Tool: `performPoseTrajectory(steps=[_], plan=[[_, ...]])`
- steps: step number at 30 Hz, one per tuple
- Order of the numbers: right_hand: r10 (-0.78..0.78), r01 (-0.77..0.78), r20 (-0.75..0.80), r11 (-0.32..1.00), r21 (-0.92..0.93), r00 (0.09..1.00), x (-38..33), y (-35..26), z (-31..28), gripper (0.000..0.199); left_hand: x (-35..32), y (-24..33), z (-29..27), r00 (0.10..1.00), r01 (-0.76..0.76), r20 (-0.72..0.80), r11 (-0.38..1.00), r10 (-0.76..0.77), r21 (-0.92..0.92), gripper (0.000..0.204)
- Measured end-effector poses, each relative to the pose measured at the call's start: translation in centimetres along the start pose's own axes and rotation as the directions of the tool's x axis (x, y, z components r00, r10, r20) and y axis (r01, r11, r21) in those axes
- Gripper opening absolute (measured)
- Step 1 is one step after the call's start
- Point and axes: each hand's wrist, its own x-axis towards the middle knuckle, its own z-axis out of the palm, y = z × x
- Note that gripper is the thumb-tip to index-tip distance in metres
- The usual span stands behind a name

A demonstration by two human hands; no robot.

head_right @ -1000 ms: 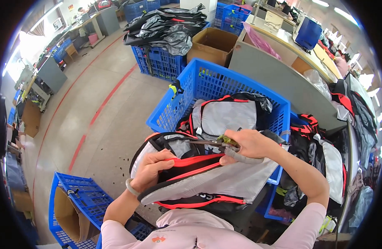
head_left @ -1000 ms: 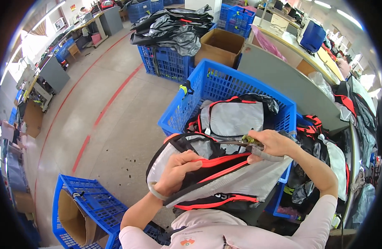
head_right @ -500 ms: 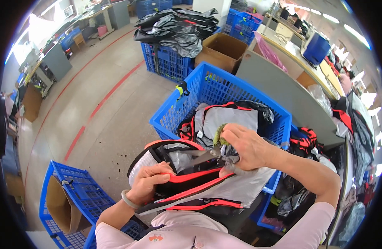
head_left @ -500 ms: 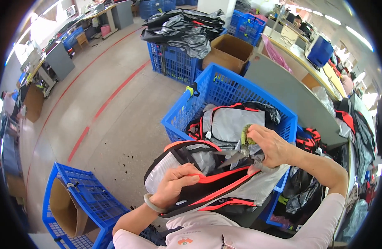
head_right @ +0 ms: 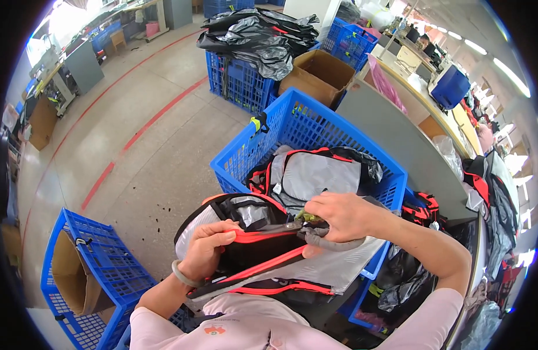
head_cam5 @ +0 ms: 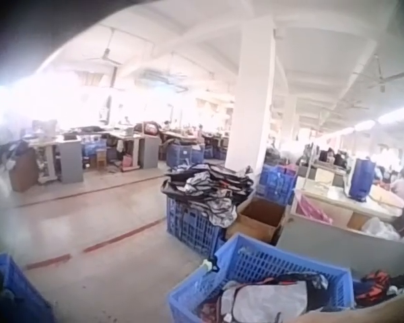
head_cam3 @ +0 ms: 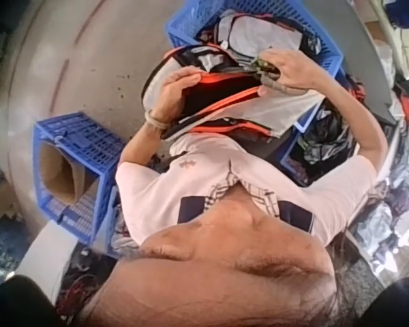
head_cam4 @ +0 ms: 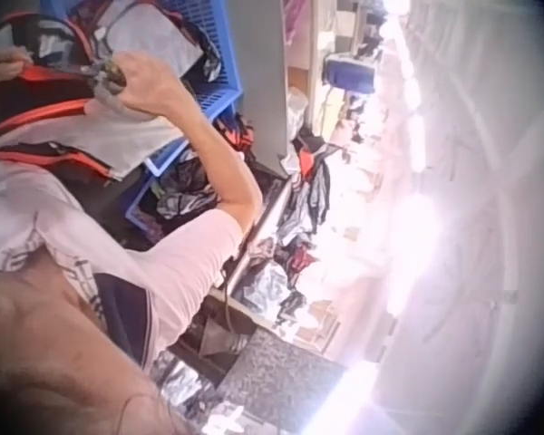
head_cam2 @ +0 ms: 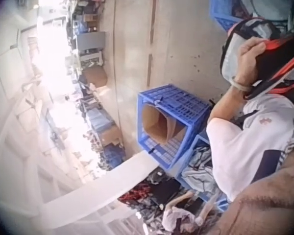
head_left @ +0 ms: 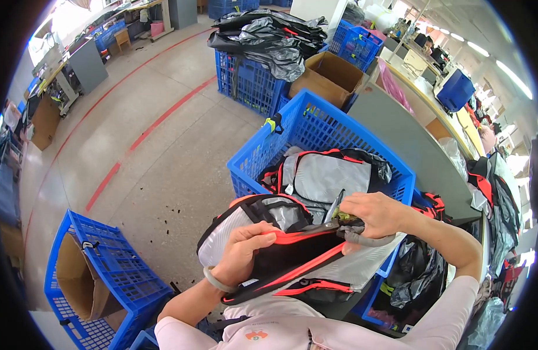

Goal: Trimming excess loose threads from manufactured bags using small scissors.

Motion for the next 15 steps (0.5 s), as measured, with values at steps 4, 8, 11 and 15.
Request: performPoseTrajectory(steps=[4, 8, 11, 15], plan=[[0.009, -0.010, -0.052, 1.000, -0.021, 0.999, 0.7, -0.6, -0.1, 0.063, 0.1, 0.0, -0.3, 1.000, 0.016, -0.005, 0.999, -0.016, -0.041, 0.016], [0.116, -0.115, 0.004, 0.991, -0.065, 0.993, 0.8, -1.6, -0.9, 0.067, 0.3, 0.1, -0.4, 0.999, 0.033, 0.028, 0.998, -0.032, -0.062, 0.017], [0.120, -0.119, 0.014, 0.991, -0.056, 0.993, 0.9, -1.4, -0.6, 0.064, 0.4, 0.2, -0.3, 0.999, 0.053, -0.002, 0.997, -0.054, -0.063, 0.016], [0.074, -0.083, -0.071, 0.988, -0.134, 0.995, 0.7, -1.2, -0.5, 0.062, 0.7, 0.4, -0.3, 0.998, 0.064, 0.031, 0.998, -0.063, -0.023, 0.015]])
